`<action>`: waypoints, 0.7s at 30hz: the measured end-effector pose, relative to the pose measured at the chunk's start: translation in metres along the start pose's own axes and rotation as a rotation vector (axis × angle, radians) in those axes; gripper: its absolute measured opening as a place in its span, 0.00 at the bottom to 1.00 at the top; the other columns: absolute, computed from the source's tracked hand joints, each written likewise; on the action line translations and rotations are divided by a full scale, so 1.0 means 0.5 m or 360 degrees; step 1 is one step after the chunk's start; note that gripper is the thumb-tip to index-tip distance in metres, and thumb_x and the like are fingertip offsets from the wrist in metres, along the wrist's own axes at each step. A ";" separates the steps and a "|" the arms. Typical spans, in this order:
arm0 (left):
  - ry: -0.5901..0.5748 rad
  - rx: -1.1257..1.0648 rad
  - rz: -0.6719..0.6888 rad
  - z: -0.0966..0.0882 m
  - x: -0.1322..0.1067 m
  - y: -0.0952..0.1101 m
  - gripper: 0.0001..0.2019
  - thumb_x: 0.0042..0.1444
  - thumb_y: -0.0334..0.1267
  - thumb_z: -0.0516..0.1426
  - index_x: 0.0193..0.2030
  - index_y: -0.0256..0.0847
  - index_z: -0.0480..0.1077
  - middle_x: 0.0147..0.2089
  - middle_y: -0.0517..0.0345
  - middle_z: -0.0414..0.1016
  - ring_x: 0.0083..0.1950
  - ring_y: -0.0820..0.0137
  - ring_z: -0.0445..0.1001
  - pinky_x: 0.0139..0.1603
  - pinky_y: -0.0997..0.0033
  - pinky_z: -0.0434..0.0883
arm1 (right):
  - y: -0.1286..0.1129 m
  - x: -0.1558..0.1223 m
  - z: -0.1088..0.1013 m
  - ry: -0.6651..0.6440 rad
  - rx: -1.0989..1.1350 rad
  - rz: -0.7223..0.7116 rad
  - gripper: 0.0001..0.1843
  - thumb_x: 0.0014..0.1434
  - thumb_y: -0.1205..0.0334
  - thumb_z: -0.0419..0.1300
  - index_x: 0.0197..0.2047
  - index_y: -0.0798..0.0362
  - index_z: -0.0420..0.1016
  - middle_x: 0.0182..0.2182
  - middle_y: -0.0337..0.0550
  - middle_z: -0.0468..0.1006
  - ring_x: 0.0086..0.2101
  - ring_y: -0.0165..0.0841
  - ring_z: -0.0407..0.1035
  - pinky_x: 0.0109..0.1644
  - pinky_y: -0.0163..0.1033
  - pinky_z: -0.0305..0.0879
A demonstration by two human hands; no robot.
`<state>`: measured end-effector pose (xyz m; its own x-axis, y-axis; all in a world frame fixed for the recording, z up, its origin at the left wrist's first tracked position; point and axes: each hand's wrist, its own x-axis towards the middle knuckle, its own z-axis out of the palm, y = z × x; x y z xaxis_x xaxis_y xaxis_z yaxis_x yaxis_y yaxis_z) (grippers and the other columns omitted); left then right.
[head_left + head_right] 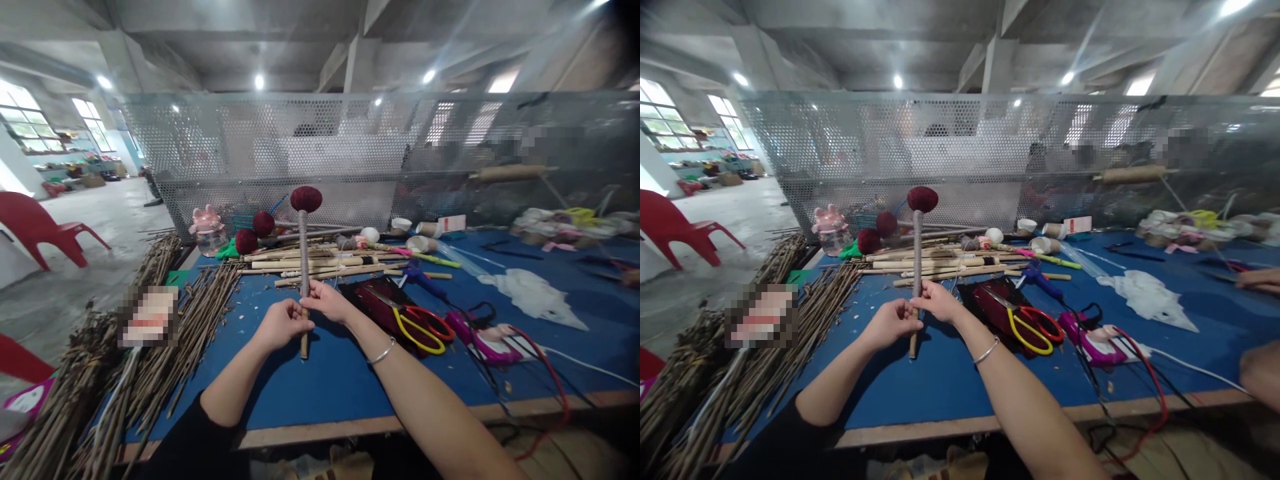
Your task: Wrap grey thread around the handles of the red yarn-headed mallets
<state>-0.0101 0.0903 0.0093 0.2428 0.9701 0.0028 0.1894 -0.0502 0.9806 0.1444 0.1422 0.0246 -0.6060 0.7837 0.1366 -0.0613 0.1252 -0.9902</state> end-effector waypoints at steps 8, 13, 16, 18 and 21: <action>-0.0361 -0.0320 -0.0078 0.001 -0.007 0.018 0.16 0.44 0.44 0.61 0.34 0.35 0.64 0.28 0.57 0.70 0.24 0.77 0.67 0.24 0.77 0.61 | -0.002 -0.004 -0.002 -0.0078 0.0095 -0.0007 0.17 0.46 0.58 0.64 0.36 0.56 0.63 0.25 0.33 0.66 0.26 0.25 0.63 0.31 0.32 0.59; -0.0097 -0.0139 -0.0067 0.003 -0.002 -0.007 0.18 0.39 0.43 0.64 0.27 0.38 0.59 0.19 0.68 0.60 0.17 0.80 0.60 0.19 0.79 0.57 | 0.005 0.001 0.002 -0.0048 0.0081 -0.0006 0.18 0.46 0.57 0.64 0.36 0.55 0.62 0.26 0.34 0.68 0.27 0.26 0.64 0.34 0.34 0.61; -0.0137 -0.0198 -0.0123 0.005 -0.003 -0.007 0.18 0.40 0.43 0.63 0.26 0.40 0.56 0.17 0.68 0.60 0.16 0.79 0.61 0.18 0.78 0.58 | 0.003 0.000 0.000 0.0005 0.0025 -0.0010 0.19 0.44 0.57 0.65 0.35 0.55 0.63 0.26 0.33 0.66 0.26 0.25 0.62 0.33 0.33 0.59; -0.0177 -0.0231 -0.0141 0.004 -0.005 0.002 0.18 0.41 0.44 0.63 0.27 0.40 0.56 0.17 0.68 0.60 0.17 0.79 0.61 0.19 0.78 0.58 | 0.001 0.000 -0.002 0.0042 -0.0012 0.0001 0.19 0.43 0.57 0.66 0.34 0.55 0.63 0.25 0.33 0.65 0.26 0.25 0.61 0.32 0.33 0.58; -0.0226 -0.0235 -0.0128 -0.003 -0.009 0.018 0.16 0.42 0.43 0.62 0.27 0.38 0.58 0.19 0.68 0.58 0.18 0.80 0.59 0.21 0.78 0.58 | -0.001 -0.001 -0.001 0.0099 -0.0056 0.0022 0.20 0.41 0.57 0.67 0.33 0.55 0.62 0.24 0.32 0.64 0.25 0.25 0.60 0.30 0.33 0.57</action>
<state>-0.0108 0.0859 0.0183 0.3659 0.9259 -0.0941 0.0745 0.0717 0.9946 0.1453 0.1420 0.0248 -0.5559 0.8217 0.1257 -0.0247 0.1348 -0.9906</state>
